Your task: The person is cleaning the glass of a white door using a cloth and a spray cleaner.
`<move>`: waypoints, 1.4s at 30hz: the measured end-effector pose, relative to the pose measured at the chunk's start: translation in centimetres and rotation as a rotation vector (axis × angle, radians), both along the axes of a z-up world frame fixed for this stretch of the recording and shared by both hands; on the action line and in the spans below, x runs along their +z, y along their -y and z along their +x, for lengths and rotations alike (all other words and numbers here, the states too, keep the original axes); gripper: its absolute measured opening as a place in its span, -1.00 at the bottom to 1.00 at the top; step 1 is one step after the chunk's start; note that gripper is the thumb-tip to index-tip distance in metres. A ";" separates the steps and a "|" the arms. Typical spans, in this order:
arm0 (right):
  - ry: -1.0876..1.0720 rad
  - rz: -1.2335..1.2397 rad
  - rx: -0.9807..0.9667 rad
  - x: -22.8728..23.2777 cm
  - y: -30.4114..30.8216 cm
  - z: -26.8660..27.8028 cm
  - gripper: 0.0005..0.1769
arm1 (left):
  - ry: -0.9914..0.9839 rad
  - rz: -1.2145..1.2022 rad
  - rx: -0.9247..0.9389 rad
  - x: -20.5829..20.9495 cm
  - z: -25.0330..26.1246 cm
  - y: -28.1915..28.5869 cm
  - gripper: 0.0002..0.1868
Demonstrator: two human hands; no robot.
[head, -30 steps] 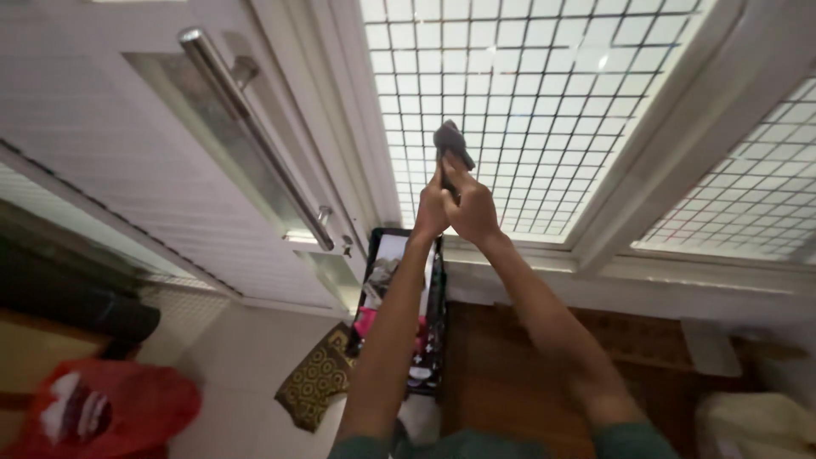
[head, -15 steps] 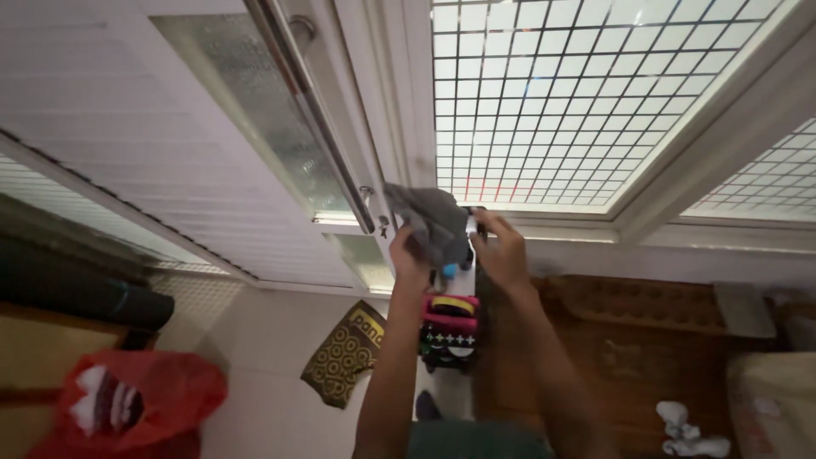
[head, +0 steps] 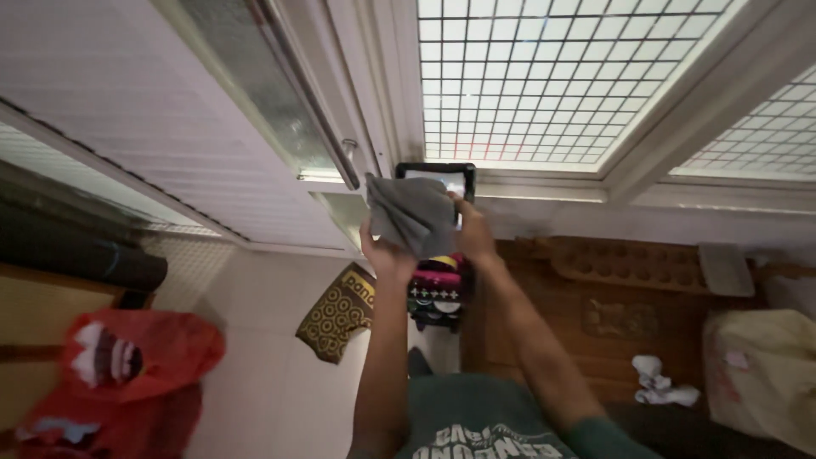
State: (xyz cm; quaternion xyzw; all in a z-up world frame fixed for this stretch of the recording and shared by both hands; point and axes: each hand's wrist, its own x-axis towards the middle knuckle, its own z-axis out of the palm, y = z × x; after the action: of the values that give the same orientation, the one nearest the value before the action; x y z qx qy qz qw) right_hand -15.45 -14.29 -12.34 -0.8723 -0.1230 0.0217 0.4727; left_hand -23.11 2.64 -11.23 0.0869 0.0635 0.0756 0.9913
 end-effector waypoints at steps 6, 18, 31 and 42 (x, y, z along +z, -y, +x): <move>0.040 -0.046 0.020 -4.1 1.1 1.2 -0.40 | -0.054 -0.035 0.018 1.7 -2.0 2.8 -0.26; 0.307 0.574 -0.259 -0.2 9.7 -3.9 -0.42 | -0.025 -0.006 -0.023 0.6 -4.2 9.0 -0.32; 0.703 0.744 -0.146 2.8 12.2 -10.4 -0.47 | -0.142 0.001 -0.262 2.4 -7.0 10.4 -0.33; 0.396 0.990 -0.227 4.3 5.9 -9.8 -0.46 | -0.044 -0.077 -0.357 3.5 -5.9 4.7 -0.31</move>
State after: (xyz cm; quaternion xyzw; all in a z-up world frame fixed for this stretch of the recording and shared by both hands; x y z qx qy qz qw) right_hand -25.24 -20.17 -8.01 -0.5406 -0.1102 -0.2549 0.7941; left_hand -28.97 -2.10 -7.75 0.0605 0.0715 -0.1058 0.9900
